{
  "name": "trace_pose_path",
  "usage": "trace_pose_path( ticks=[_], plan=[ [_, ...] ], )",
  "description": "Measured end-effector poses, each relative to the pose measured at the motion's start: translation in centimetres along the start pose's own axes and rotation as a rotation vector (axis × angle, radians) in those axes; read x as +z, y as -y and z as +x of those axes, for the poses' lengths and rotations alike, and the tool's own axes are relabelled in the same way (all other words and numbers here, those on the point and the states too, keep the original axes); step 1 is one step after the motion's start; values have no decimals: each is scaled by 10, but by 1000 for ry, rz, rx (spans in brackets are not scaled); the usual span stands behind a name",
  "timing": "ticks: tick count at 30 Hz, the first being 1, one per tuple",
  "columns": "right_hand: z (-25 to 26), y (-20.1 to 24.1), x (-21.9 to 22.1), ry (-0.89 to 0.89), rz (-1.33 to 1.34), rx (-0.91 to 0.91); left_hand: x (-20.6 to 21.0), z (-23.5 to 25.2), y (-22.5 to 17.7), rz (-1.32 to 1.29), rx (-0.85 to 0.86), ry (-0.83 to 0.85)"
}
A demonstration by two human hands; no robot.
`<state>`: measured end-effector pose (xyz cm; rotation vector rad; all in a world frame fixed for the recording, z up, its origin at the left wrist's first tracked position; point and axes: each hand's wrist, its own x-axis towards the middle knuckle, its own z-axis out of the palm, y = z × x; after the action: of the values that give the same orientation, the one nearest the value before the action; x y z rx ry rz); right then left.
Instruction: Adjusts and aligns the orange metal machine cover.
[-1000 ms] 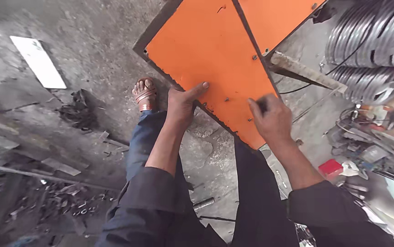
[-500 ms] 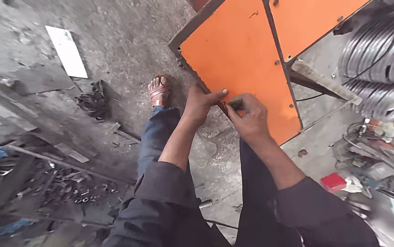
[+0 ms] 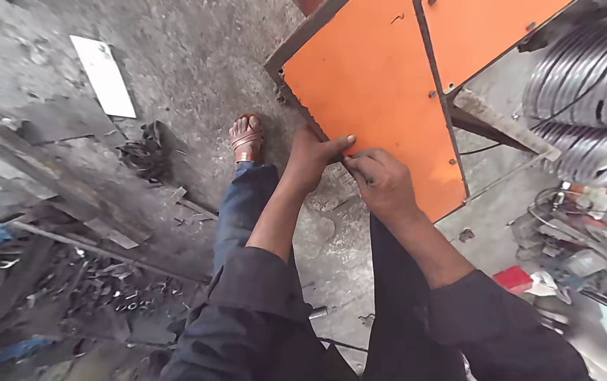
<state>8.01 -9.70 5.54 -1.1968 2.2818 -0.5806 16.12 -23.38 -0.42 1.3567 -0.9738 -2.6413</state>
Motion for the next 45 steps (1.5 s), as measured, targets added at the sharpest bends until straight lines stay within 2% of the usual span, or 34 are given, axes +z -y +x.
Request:
trace_pose_path(
  ticks=[3, 7, 20, 24, 35, 45],
  plan=[
    [3, -2, -2, 10, -84, -82, 2, 0, -3, 1, -13, 0],
    [5, -1, -4, 41, -131, -101, 2, -1, -4, 4, -16, -7],
    [6, 0, 0, 60, -172, 22, 2, 0, -5, 5, -14, 7],
    [3, -2, 4, 15, -150, 22, 1, 0, -3, 12, -9, -3],
    [11, -7, -7, 125, -90, -123, 2, 0, -2, 25, -19, -13],
    [10, 6, -2, 95, -72, 72, 2, -1, -3, 11, -17, -20]
  ],
)
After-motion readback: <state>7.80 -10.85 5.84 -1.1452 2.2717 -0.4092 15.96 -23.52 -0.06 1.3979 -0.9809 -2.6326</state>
